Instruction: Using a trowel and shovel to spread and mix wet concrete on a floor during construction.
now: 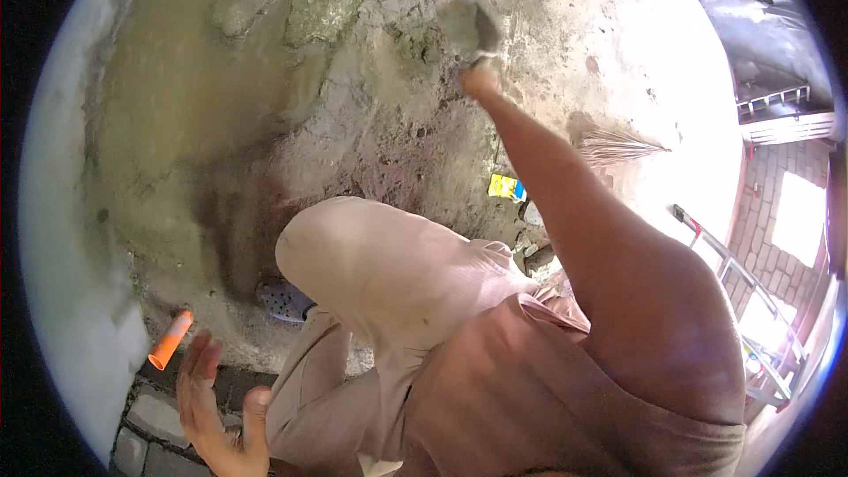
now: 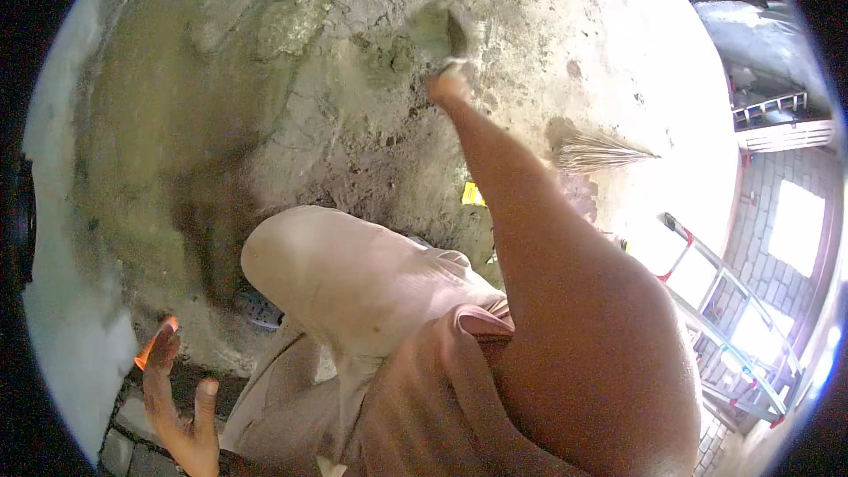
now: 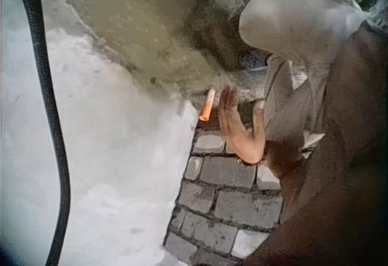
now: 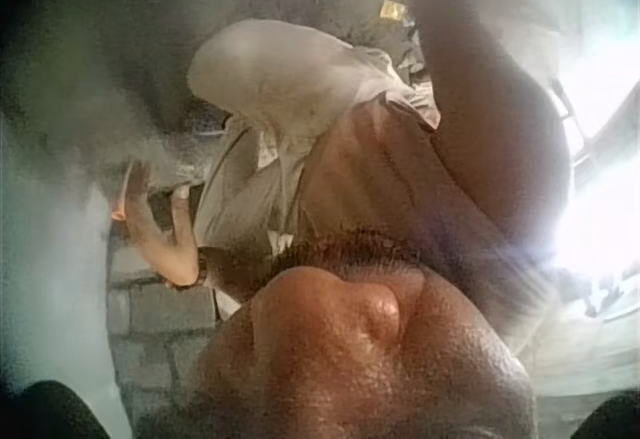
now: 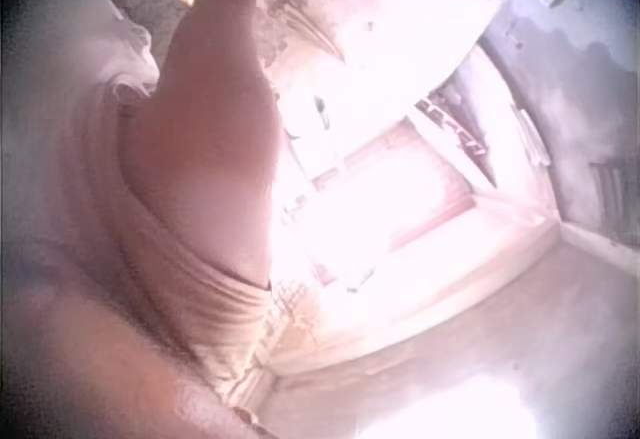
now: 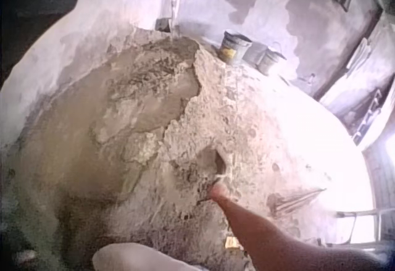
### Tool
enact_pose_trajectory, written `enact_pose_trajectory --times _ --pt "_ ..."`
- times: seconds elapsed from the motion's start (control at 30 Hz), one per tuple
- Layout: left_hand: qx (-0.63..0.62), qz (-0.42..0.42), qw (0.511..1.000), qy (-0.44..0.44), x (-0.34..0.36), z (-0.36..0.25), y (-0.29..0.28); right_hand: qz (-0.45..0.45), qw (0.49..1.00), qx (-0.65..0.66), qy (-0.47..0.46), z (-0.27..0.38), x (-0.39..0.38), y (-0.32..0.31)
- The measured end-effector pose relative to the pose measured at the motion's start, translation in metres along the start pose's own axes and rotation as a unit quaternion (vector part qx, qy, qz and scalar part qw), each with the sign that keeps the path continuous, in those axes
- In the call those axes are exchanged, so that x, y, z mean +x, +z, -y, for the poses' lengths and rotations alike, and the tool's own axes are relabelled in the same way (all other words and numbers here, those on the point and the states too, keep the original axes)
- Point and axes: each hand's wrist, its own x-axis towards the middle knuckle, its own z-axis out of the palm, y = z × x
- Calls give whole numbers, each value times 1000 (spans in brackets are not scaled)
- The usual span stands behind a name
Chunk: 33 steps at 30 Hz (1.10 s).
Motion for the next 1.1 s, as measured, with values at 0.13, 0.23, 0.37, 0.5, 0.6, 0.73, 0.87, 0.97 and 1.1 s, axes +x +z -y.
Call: enact_pose_trajectory --times 0.13,0.23,0.37,0.5,0.6,0.73,0.87,0.97,1.1 --pt "37 9 996 -77 -20 -7 -12 150 951 248 -107 112 -182 -9" --pt "40 -11 997 -61 -21 -13 -15 89 946 269 -158 57 -202 -30" --pt "29 -27 997 -67 -24 -15 -20 253 757 567 202 62 -207 -49" --pt "-43 -59 995 -63 -39 -4 -8 311 748 551 197 125 -213 -19" --pt "11 -18 996 -84 -43 1 -12 340 706 600 163 172 -218 -33" --pt "10 -25 996 -89 -51 -1 -14 341 613 687 190 199 -232 -83" --pt "-15 -44 996 -78 -53 -6 -16 335 663 658 122 230 -258 -124" --pt "30 -44 998 -45 -50 2 -17 217 845 481 -85 236 -259 -96" --pt "52 -51 997 -41 -54 0 -20 94 860 500 -30 176 -240 -84"
